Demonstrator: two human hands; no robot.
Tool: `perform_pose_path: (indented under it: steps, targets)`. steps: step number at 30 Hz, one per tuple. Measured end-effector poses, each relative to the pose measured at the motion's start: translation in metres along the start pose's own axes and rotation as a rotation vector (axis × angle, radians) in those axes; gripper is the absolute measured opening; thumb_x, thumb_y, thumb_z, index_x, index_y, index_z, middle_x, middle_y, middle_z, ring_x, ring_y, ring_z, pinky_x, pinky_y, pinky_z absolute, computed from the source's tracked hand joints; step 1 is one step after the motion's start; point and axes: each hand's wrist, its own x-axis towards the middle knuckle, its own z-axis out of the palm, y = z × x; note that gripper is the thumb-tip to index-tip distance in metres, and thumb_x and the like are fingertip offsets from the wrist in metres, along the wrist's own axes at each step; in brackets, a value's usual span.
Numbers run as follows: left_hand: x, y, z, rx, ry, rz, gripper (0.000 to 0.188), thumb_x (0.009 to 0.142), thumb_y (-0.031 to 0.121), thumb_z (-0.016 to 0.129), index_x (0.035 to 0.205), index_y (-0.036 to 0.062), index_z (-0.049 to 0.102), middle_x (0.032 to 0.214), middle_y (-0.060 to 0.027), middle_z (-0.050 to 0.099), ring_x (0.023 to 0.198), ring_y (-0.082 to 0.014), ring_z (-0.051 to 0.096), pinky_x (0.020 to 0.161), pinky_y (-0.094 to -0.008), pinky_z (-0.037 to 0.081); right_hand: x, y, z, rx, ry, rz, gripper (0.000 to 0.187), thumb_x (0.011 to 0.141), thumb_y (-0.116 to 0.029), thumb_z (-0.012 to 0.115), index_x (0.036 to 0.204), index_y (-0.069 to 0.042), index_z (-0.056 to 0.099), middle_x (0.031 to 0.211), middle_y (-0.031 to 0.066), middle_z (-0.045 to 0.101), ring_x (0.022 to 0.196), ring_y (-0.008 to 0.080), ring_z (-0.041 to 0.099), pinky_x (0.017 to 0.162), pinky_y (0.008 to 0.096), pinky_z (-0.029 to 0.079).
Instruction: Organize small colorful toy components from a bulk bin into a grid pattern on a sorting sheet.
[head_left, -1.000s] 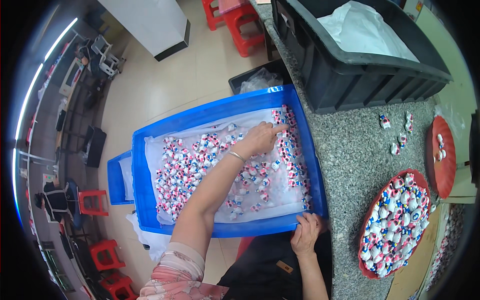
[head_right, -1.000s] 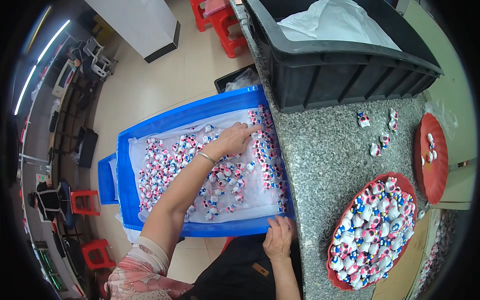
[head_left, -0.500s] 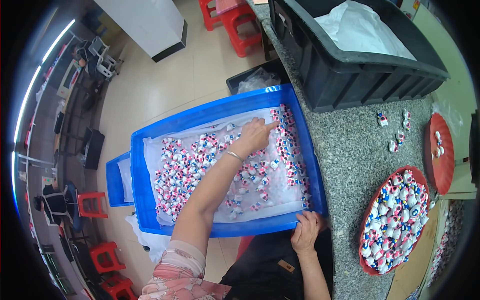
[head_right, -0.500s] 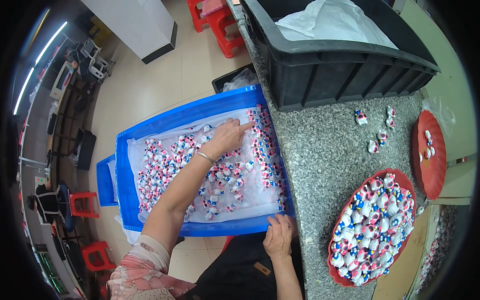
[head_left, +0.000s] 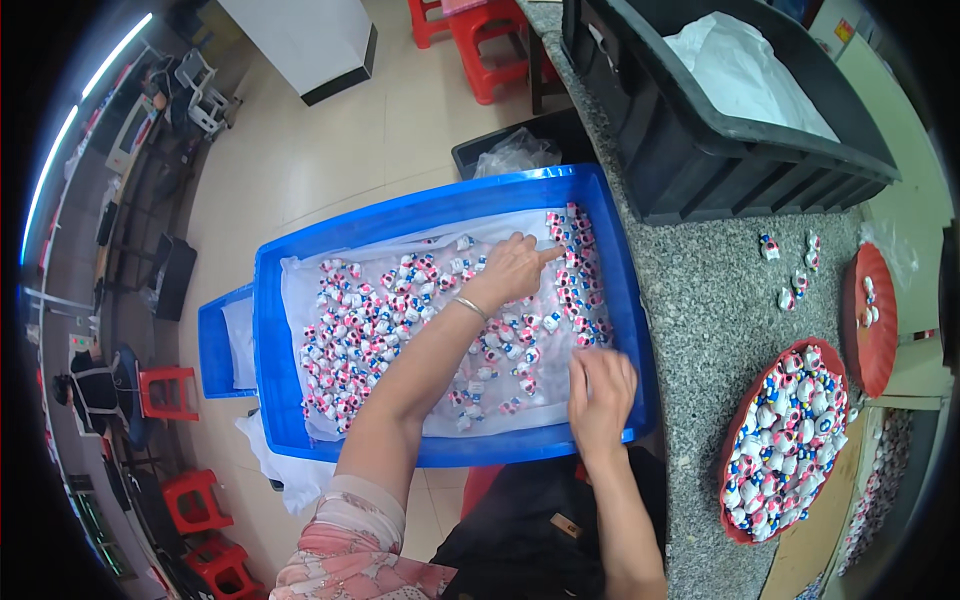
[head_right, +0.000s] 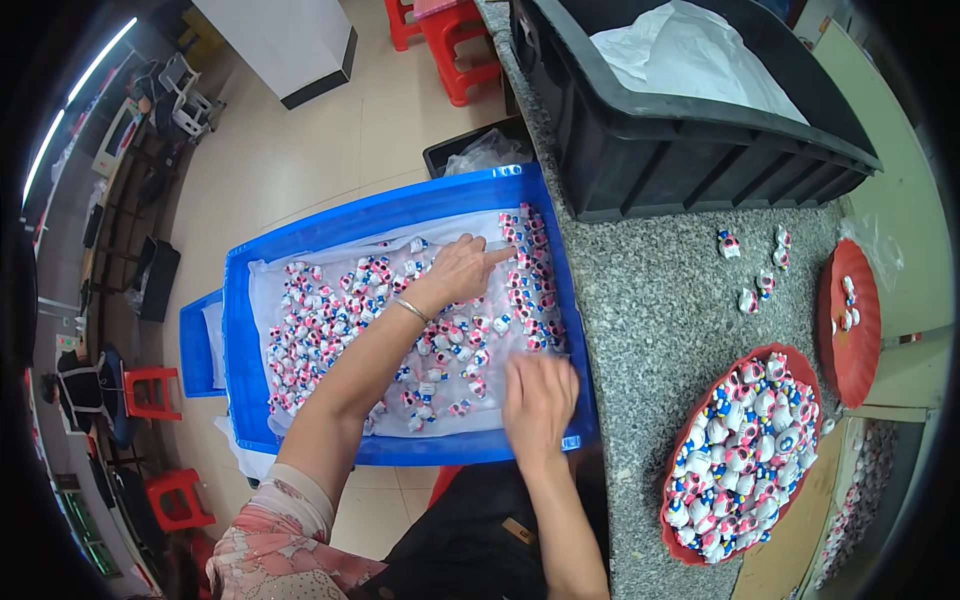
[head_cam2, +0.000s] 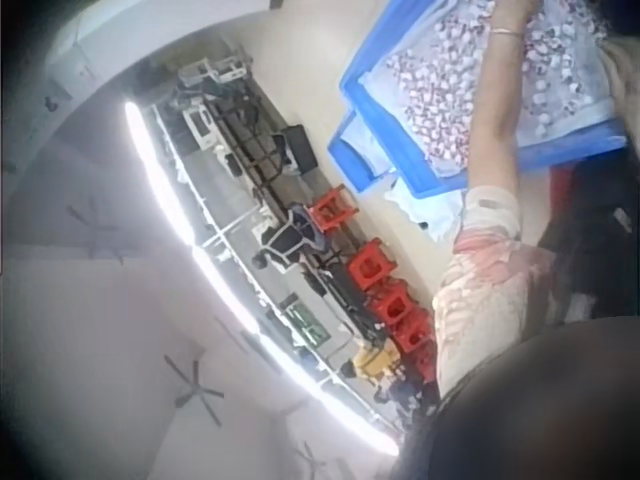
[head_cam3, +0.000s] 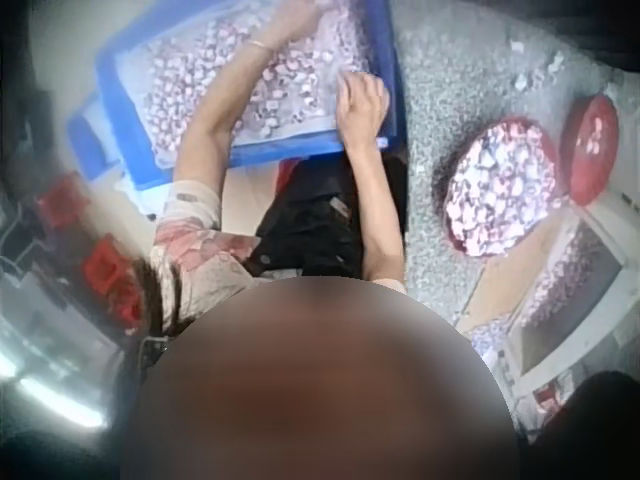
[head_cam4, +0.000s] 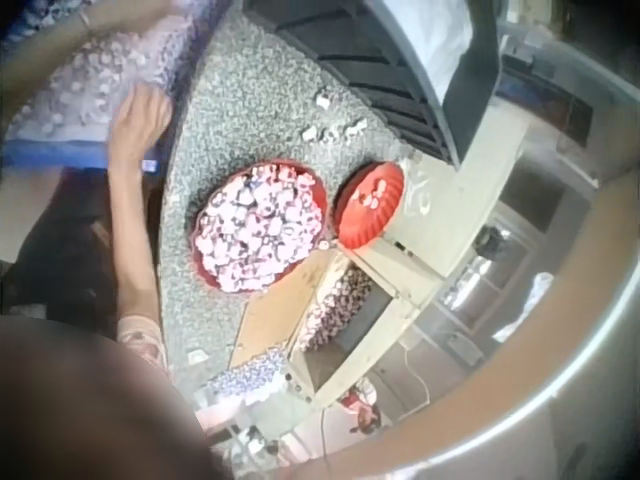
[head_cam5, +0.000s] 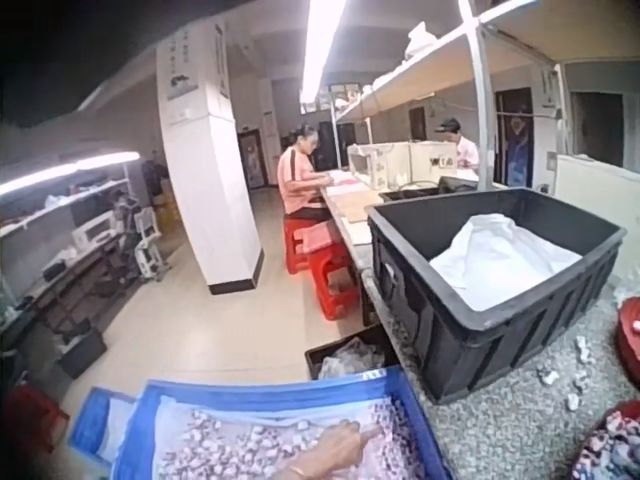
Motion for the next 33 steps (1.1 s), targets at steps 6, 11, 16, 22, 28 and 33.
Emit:
perform_pose_path:
  steps: [6, 11, 16, 22, 28, 33]
  targets:
    - [0.005, 0.003, 0.002, -0.064, 0.031, 0.038, 0.045, 0.087, 0.014, 0.058, 0.13, 0.0277, 0.06, 0.092, -0.0154, 0.062, 0.091, -0.0322, 0.059, 0.076, -0.0435, 0.05, 0.08, 0.059, 0.073, 0.081, -0.062, 0.184, 0.019, 0.085, 0.001, 0.06, 0.103, 0.0, 0.065, 0.094, 0.0189, 0.06, 0.088, 0.038, 0.061, 0.077, 0.0431, 0.049]
    - [0.004, -0.003, 0.003, -0.098, 0.024, 0.046, 0.045, 0.085, 0.014, 0.06, 0.129, 0.0277, 0.061, 0.093, -0.0141, 0.061, 0.092, -0.0309, 0.058, 0.076, -0.0425, 0.05, 0.108, 0.073, 0.102, -0.121, -0.142, 0.089, 0.035, 0.077, 0.011, 0.055, 0.11, 0.002, 0.063, 0.102, 0.0221, 0.056, 0.095, 0.0416, 0.059, 0.082, 0.0467, 0.048]
    - [0.005, -0.006, 0.005, -0.144, 0.028, 0.035, 0.044, 0.086, 0.015, 0.06, 0.127, 0.0278, 0.063, 0.094, -0.0141, 0.061, 0.093, -0.0308, 0.057, 0.078, -0.0426, 0.049, 0.116, 0.093, 0.111, -0.389, -0.287, 0.047, 0.021, 0.079, 0.005, 0.057, 0.099, 0.002, 0.062, 0.113, 0.0202, 0.056, 0.096, 0.0393, 0.062, 0.079, 0.0462, 0.053]
    - [0.006, -0.006, 0.004, -0.163, 0.003, 0.018, 0.043, 0.087, 0.014, 0.059, 0.127, 0.0285, 0.063, 0.098, -0.014, 0.062, 0.097, -0.0314, 0.057, 0.082, -0.0441, 0.048, 0.117, 0.091, 0.11, -0.406, -0.33, 0.013, 0.02, 0.078, 0.006, 0.056, 0.097, 0.002, 0.06, 0.112, 0.0209, 0.055, 0.095, 0.0414, 0.062, 0.078, 0.0482, 0.052]
    - [0.007, -0.006, 0.002, -0.18, -0.03, -0.012, 0.048, 0.082, 0.012, 0.059, 0.126, 0.0307, 0.064, 0.102, -0.013, 0.063, 0.102, -0.0308, 0.058, 0.087, -0.043, 0.048, 0.117, 0.084, 0.103, -0.368, -0.384, 0.02, 0.03, 0.077, 0.01, 0.053, 0.104, -0.003, 0.057, 0.114, 0.021, 0.052, 0.097, 0.0442, 0.06, 0.08, 0.0508, 0.051]
    - [0.007, -0.005, 0.003, -0.174, -0.048, -0.038, 0.05, 0.079, 0.011, 0.058, 0.124, 0.0324, 0.065, 0.105, -0.0123, 0.064, 0.104, -0.0293, 0.058, 0.088, -0.0416, 0.048, 0.115, 0.08, 0.098, -0.317, -0.373, -0.011, 0.035, 0.079, 0.01, 0.051, 0.109, -0.006, 0.059, 0.114, 0.0193, 0.051, 0.097, 0.0424, 0.061, 0.079, 0.05, 0.051]
